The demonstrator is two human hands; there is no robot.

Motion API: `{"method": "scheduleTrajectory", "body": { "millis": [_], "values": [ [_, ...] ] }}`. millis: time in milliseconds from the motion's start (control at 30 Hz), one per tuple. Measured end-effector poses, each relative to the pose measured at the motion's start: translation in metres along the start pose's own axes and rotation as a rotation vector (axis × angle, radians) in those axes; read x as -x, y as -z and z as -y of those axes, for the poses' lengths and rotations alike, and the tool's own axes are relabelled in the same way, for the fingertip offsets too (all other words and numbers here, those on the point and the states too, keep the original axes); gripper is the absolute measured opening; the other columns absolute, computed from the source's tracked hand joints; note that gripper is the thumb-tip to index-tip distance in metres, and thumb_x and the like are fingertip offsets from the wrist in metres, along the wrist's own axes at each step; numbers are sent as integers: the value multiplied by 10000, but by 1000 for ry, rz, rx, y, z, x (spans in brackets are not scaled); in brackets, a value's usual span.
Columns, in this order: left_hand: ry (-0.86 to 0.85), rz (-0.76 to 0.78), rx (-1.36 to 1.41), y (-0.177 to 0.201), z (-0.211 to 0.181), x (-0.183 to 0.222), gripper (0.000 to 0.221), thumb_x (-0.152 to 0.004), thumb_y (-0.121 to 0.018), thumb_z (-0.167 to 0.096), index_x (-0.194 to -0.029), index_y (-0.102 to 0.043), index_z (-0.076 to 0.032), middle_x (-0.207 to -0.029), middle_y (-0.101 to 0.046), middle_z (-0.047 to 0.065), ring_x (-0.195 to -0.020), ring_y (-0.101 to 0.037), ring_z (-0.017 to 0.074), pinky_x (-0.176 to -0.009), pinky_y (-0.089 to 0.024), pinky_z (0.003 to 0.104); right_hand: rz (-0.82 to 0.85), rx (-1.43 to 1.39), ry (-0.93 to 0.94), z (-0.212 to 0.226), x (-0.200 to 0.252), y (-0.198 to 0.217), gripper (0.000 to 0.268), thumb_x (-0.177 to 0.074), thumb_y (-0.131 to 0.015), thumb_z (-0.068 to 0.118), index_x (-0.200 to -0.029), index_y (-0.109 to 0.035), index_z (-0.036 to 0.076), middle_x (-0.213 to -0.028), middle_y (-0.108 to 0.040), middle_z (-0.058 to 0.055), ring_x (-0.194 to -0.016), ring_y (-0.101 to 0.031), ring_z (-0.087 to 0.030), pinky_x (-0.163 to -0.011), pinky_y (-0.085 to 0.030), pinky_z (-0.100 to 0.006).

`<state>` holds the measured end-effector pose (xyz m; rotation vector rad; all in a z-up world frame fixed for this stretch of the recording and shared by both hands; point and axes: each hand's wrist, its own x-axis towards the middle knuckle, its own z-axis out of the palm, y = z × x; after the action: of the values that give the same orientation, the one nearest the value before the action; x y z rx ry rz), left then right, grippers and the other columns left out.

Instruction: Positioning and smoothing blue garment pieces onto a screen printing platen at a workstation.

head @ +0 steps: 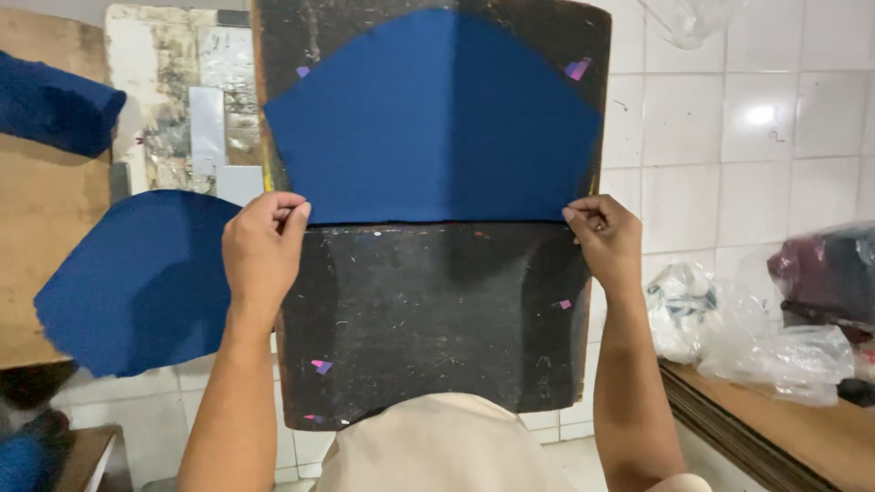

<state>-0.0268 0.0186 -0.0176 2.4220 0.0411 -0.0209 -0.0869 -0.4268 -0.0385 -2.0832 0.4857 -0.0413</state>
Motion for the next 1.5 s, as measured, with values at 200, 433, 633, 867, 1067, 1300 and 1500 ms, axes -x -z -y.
{"method": "scheduleTrajectory", "body": {
  "millis": [200,433,633,867,1067,1300,1500],
  "values": [
    [-11,-7,20,-1,2,2,39,-979,-781,-61,-1017,-780,-68,-828,-734,123,-791,-717,363,-710,-567,427,-10,17,11,-2,1,-1,104,-932,-790,8,-1029,-753,12,-768,-658,-107,-575,-640,-130,-552,-498,-250],
    [-33,-10,32,1,3,6,44,-983,-795,-43,-1021,-780,-60,-838,-730,128,-806,-720,359,-701,-567,411,29,-22,-20,15,7,3,103,-941,-782,15,-1036,-743,0,-765,-657,-114,-600,-627,-128,-576,-483,-253],
    [-42,-12,52,1,4,9,48,-985,-796,-21,-1021,-775,-46,-829,-722,130,-795,-722,356,-689,-568,411,46,-25,-36,11,10,4,133,-945,-784,40,-1054,-729,-13,-745,-634,-97,-609,-607,-116,-596,-476,-244],
    [-47,-33,70,0,3,10,40,-977,-791,-19,-1008,-767,-26,-830,-715,156,-802,-721,382,-682,-573,434,45,-30,-32,-11,5,2,129,-954,-794,52,-1053,-730,-1,-704,-616,-81,-603,-618,-108,-593,-474,-217],
    [-59,-54,82,3,-2,10,32,-969,-786,-31,-987,-761,-39,-805,-701,151,-787,-721,372,-662,-580,419,39,-17,-14,-18,3,1,140,-979,-794,45,-1087,-723,-8,-740,-623,-96,-615,-625,-123,-603,-486,-234],
    [-34,-34,95,1,2,13,46,-961,-786,-12,-980,-763,-47,-801,-697,137,-765,-718,349,-648,-581,401,11,64,9,-17,3,1,124,-981,-793,43,-1087,-739,7,-680,-602,-73,-588,-614,-119,-585,-471,-243],
    [-61,-9,99,1,7,14,48,-962,-784,-9,-979,-752,-41,-797,-684,135,-756,-713,341,-637,-575,390,-10,76,17,-17,4,-1,118,-977,-790,42,-1080,-740,14,-662,-586,-76,-576,-607,-129,-576,-463,-247]
  ]
}}
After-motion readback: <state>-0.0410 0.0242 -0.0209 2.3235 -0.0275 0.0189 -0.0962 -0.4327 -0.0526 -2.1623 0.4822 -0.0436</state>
